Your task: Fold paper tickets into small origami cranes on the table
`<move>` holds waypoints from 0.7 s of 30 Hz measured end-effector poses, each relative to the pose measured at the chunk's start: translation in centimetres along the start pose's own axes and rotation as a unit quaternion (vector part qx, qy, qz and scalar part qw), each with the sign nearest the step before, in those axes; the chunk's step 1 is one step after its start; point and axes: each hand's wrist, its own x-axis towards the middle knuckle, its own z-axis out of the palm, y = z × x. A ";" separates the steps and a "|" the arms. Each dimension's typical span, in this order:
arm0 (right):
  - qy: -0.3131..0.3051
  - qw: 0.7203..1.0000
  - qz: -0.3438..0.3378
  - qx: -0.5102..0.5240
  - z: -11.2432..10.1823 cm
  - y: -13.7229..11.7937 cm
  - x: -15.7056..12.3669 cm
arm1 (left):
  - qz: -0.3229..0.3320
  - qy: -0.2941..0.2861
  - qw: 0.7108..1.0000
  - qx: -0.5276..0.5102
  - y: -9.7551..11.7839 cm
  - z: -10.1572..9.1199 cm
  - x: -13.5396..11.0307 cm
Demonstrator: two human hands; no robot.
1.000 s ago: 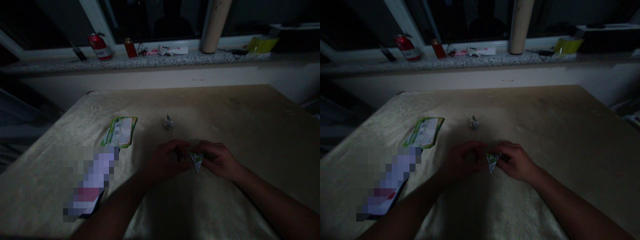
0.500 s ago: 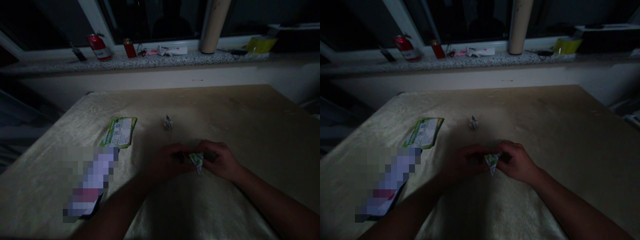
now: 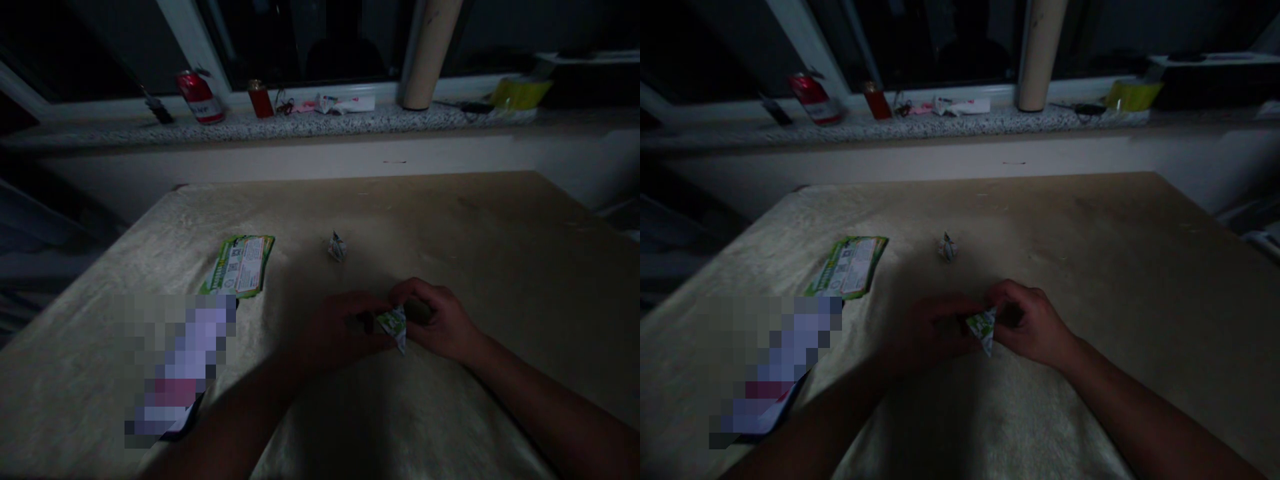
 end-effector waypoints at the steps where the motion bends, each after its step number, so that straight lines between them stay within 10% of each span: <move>1: 0.001 1.000 -0.001 0.000 0.0 0.0 0.0 | 0.002 -0.003 1.000 -0.002 0.0 0.0 0.0; 21: -0.047 0.999 0.001 0.024 0.2 -0.1 -0.1 | -0.016 -0.008 0.999 -0.030 0.1 0.3 -0.2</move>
